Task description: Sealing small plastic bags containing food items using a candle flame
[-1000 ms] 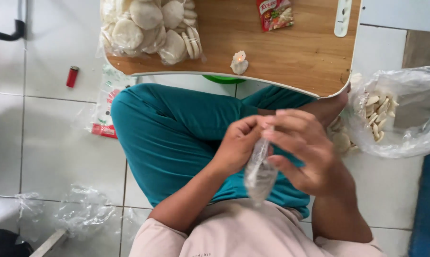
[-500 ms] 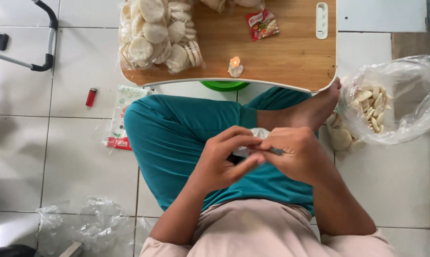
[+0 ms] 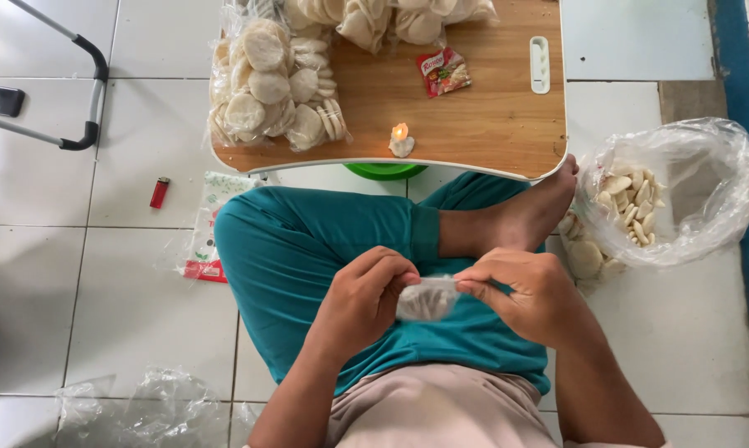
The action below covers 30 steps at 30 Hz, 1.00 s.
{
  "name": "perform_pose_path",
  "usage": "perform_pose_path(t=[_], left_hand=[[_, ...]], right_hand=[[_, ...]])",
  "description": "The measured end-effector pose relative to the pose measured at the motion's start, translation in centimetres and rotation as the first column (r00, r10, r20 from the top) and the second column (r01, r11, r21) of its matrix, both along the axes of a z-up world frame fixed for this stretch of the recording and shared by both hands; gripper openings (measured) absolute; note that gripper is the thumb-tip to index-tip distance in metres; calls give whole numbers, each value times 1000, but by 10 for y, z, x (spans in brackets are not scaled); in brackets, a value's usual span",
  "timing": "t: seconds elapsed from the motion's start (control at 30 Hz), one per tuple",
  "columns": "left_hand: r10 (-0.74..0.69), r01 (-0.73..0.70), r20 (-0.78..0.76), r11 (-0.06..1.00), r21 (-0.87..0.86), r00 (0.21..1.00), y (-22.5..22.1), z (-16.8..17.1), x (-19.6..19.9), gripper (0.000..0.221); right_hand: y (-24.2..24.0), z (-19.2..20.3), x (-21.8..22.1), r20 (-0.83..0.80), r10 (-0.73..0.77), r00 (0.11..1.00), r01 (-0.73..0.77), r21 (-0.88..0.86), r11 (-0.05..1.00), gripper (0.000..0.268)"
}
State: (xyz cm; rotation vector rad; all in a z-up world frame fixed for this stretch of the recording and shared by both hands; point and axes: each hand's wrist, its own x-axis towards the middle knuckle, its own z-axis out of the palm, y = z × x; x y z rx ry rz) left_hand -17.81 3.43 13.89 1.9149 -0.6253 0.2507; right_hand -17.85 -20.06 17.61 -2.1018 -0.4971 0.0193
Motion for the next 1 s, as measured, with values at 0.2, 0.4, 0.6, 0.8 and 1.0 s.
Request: perform_pose_path(t=[0.2,0.4,0.6,0.8,1.0], left_hand=[[-31,20,-63,984,-175,998,3,-5,11,15],[-187,177,-49,972,-152,981,-3,11,7,10],[-158,139,-87,972,-187,984,11,6,14,3],[-121,86,-104,953,-289,987,23,-9,27,10],[33,-123,-230,913,-389,973,10,-19,47,9]], right_hand=[[2,1,2,2,-40,999,40,70,997,17],[2,-6,6,-3,2,1000,-1,173,985,11],[4,-2,15,11,57,998,-58,182,982,10],[7,-26,24,25,-109,994,96,303,948,7],[23,-50,49,100,-205,974,129,498,858,14]])
